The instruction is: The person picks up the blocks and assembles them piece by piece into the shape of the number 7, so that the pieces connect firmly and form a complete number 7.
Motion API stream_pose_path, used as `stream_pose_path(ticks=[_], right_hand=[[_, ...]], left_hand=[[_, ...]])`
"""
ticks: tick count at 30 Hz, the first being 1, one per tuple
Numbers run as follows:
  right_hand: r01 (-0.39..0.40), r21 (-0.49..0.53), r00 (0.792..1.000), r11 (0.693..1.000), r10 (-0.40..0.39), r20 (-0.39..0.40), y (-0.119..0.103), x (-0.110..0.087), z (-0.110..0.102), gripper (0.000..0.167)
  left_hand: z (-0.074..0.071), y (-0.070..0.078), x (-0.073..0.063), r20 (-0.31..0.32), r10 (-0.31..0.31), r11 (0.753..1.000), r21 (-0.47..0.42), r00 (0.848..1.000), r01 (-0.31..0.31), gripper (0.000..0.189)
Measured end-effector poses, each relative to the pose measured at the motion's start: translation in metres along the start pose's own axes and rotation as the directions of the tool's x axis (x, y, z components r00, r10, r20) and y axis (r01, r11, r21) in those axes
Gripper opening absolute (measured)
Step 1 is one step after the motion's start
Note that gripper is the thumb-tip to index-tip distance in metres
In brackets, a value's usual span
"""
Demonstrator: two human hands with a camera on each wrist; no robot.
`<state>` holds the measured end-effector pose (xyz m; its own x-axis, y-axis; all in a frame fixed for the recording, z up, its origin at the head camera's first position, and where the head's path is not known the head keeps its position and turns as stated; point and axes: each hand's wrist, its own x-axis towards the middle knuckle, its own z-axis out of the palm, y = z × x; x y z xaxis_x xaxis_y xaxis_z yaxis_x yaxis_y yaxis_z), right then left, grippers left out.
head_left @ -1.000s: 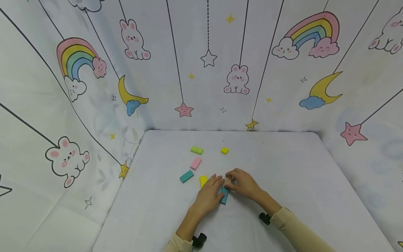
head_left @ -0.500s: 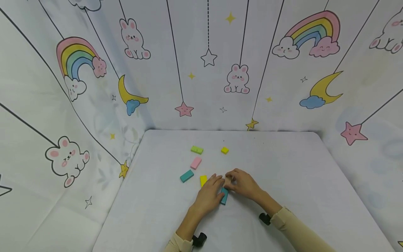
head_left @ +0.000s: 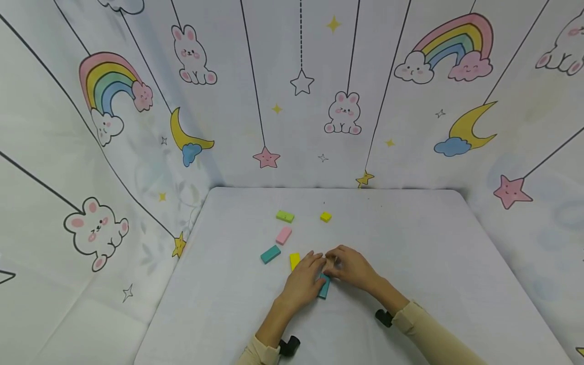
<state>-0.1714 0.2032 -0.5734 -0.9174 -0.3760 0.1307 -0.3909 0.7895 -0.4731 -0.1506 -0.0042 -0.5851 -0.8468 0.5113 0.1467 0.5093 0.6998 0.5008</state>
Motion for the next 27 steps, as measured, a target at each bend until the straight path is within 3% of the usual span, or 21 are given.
stream_pose_path(ticks=[10, 27], right_hand=[[-0.039, 0.021, 0.999, 0.999, 0.039, 0.012, -0.0028, -0.0015, -0.0005, 0.048], [0.018, 0.025, 1.000, 1.000, -0.017, -0.015, 0.0010, -0.0031, 0.0025, 0.048]], left_hand=[[0.0019, -0.0015, 0.0008, 0.009, 0.001, 1.000, 0.018, 1.000, -0.002, 0.053], [0.0024, -0.0018, 0.0004, -0.006, 0.018, 0.999, 0.028, 1.000, -0.018, 0.048]])
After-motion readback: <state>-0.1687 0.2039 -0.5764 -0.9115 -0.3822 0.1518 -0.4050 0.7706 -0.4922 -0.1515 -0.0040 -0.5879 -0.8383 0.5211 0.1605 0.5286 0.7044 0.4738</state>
